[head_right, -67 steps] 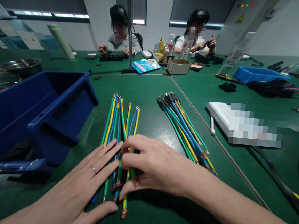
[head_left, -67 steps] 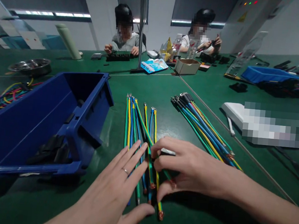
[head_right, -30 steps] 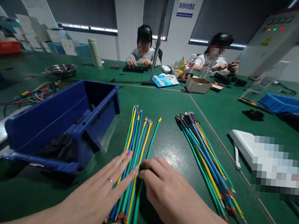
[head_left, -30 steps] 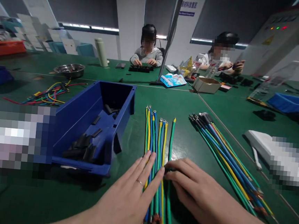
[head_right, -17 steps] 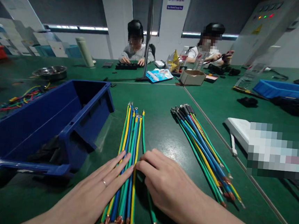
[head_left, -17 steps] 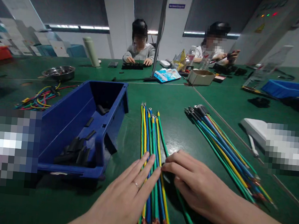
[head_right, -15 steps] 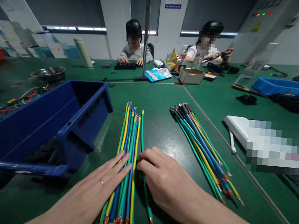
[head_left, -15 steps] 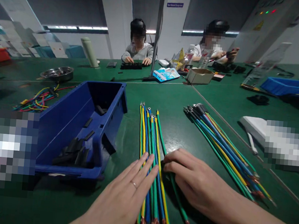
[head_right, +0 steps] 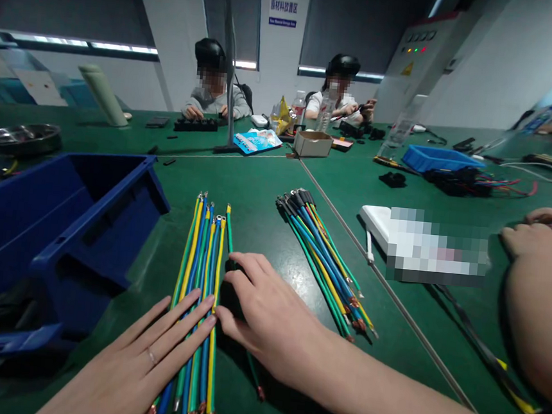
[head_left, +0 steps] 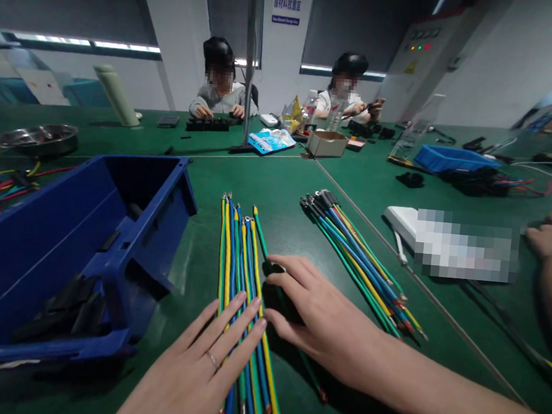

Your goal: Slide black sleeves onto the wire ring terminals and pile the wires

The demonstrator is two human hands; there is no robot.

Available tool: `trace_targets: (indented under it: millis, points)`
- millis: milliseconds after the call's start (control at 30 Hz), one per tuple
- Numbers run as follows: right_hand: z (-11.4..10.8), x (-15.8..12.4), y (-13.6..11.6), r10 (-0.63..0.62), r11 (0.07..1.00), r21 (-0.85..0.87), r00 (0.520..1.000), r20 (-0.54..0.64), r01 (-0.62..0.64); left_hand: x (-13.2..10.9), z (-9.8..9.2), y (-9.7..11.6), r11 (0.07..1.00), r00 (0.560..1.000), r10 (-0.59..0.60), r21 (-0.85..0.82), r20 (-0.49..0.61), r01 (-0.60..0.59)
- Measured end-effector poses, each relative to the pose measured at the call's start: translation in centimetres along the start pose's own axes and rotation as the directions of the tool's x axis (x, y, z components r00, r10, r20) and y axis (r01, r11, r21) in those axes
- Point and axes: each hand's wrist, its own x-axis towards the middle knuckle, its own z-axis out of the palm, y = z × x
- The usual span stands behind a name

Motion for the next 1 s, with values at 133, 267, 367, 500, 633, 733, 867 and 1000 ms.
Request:
trace_targets:
  millis: [133,267,367,500,633,733,867,1000]
  points:
    - [1.1,-0.1,0.5,-0.06,0.989,-0.135,0.998,-0.019,0.057,0.0,0.1,0.2,0.999,0.999,-0.035,-0.038,0.004,0.035]
    - [0.7,0.2,1.2,0.005,0.994,-0.106,0.999,-0.039,-0.01,0.3,-0.4,0.5,0.986,0.99,-0.026,-0.162,0.136,0.048]
    - [0.3,0.3,1.3,0.036,0.996,-0.077,0.998,-0.057,-0.041,0.5,-1.0,0.7,0.972,0.979,-0.041,-0.219,0.197,0.085]
    - [0.6,0.0,1.3,0.052,0.996,-0.068,0.996,-0.07,-0.057,0.6,-1.5,0.7,0.955,0.97,0.008,-0.29,0.243,0.065]
    - [0.7,-0.2,1.4,0.075,0.996,-0.037,0.994,-0.077,-0.078,0.9,-1.9,0.9,0.942,0.967,0.03,-0.33,0.252,0.056]
    - [0.1,-0.2,1.6,0.086,0.996,0.015,0.995,-0.043,-0.086,1.2,-2.2,1.3,0.934,0.962,-0.036,-0.333,0.27,0.128]
    - [-0.2,0.1,2.1,0.112,0.987,0.116,0.994,0.008,-0.112,1.3,-1.9,1.8,0.913,0.948,-0.156,-0.326,0.276,0.245]
    - [0.4,0.4,2.3,0.109,0.985,0.135,0.994,-0.002,-0.107,1.0,-1.2,2.0,0.919,0.96,-0.174,-0.315,0.218,0.238]
